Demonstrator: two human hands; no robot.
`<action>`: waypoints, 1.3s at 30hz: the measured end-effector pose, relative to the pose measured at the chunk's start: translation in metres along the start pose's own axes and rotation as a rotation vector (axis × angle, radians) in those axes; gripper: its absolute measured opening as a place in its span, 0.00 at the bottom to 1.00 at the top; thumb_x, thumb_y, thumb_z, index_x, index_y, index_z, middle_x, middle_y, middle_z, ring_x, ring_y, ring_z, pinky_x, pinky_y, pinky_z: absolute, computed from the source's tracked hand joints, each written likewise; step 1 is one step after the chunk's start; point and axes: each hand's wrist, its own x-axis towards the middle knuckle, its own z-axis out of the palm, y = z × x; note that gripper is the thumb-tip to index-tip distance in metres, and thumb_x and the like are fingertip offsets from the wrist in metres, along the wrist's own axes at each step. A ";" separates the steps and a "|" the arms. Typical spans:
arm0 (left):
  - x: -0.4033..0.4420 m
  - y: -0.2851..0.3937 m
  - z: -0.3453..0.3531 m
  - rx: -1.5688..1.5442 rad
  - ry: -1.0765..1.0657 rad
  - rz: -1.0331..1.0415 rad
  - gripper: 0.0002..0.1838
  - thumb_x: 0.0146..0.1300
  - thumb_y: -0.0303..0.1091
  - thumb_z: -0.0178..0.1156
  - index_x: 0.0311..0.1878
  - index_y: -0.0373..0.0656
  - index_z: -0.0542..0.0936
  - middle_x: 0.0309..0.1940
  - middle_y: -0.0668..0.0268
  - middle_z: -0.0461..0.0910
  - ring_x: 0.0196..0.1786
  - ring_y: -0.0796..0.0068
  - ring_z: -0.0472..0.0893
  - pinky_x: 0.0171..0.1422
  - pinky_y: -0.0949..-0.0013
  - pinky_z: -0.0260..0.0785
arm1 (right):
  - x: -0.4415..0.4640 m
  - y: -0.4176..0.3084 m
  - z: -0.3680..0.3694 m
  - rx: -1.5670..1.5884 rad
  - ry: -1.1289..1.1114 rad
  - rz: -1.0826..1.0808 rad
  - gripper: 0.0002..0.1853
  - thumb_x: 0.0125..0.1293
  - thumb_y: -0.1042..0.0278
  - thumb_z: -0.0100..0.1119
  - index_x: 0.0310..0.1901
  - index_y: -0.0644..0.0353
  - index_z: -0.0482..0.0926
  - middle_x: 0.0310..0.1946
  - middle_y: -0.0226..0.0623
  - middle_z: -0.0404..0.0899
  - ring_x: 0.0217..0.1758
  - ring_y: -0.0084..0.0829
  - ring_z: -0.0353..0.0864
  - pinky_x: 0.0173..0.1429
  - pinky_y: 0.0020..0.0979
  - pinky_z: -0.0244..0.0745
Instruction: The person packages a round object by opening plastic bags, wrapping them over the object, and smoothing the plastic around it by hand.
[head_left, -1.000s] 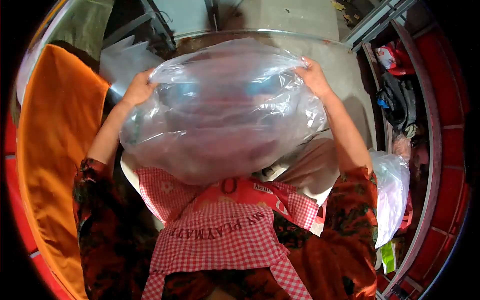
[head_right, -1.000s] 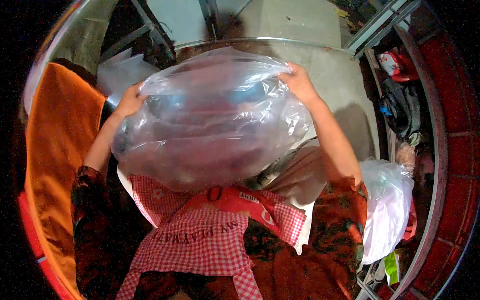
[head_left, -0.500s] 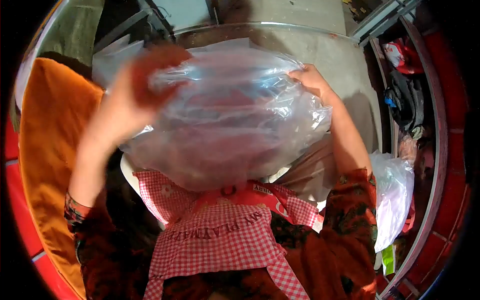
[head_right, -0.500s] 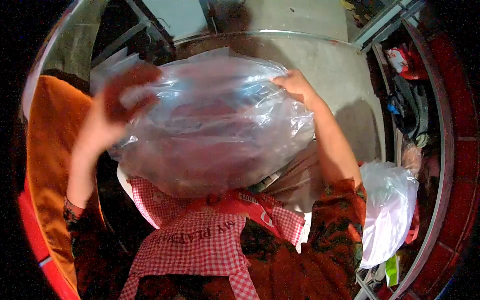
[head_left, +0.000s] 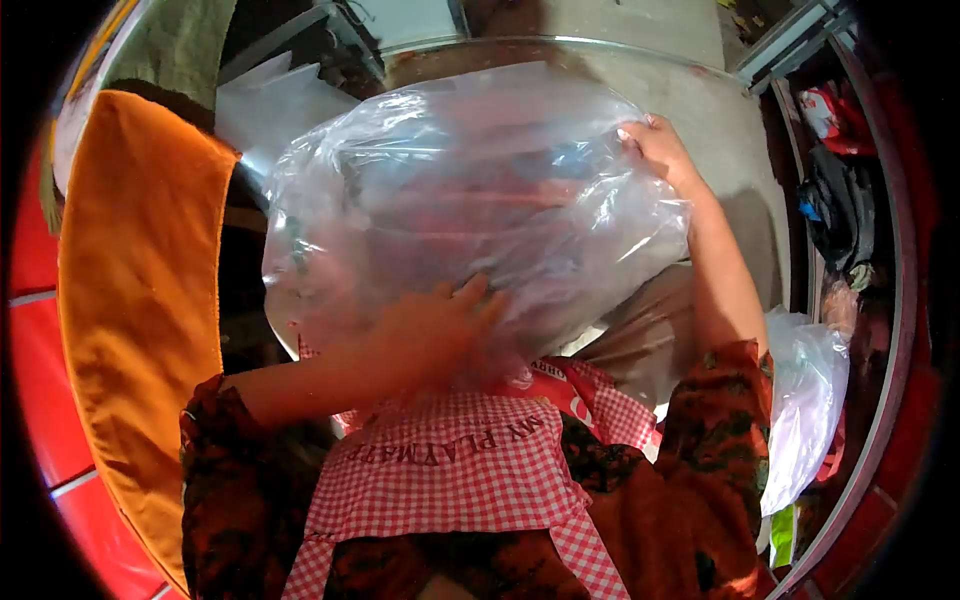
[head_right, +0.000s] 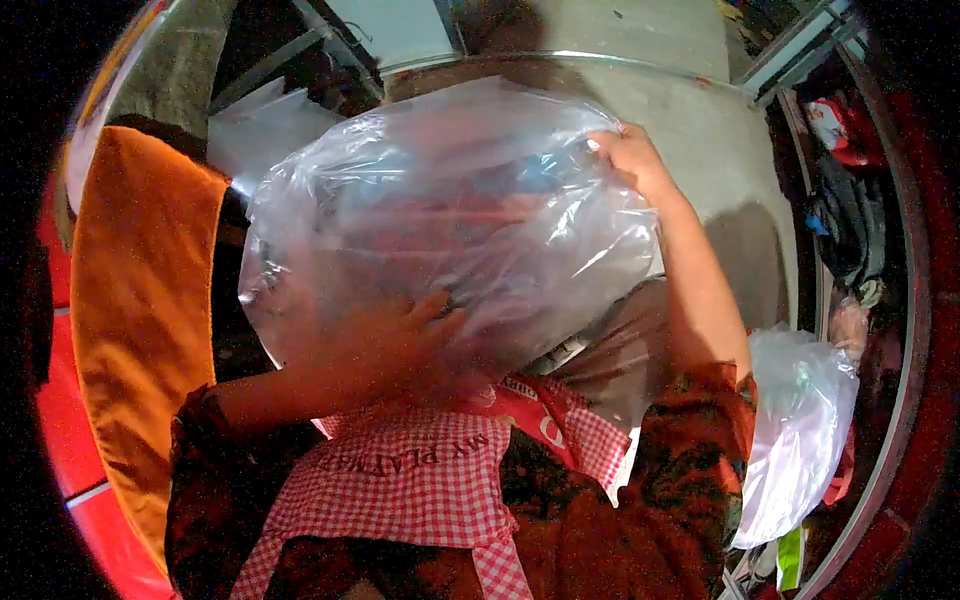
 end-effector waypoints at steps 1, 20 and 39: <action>-0.003 0.002 0.002 -0.013 0.048 0.002 0.31 0.64 0.53 0.58 0.65 0.44 0.68 0.62 0.46 0.70 0.54 0.44 0.78 0.51 0.51 0.77 | -0.002 -0.003 0.001 0.023 0.003 -0.008 0.11 0.62 0.62 0.63 0.32 0.63 0.79 0.25 0.28 0.76 0.27 0.21 0.71 0.29 0.25 0.65; 0.040 -0.104 0.002 0.232 0.333 -0.478 0.39 0.56 0.47 0.69 0.69 0.43 0.68 0.74 0.43 0.53 0.77 0.38 0.51 0.74 0.49 0.59 | -0.007 -0.001 0.009 0.151 0.005 -0.162 0.11 0.64 0.62 0.63 0.41 0.60 0.81 0.28 0.25 0.77 0.25 0.18 0.70 0.29 0.23 0.66; 0.089 -0.072 0.033 0.027 0.347 0.193 0.48 0.49 0.52 0.70 0.75 0.57 0.61 0.78 0.58 0.48 0.80 0.51 0.47 0.78 0.37 0.32 | -0.108 -0.089 0.009 -0.755 0.083 -0.939 0.17 0.58 0.63 0.67 0.48 0.60 0.81 0.47 0.43 0.82 0.53 0.47 0.79 0.58 0.40 0.74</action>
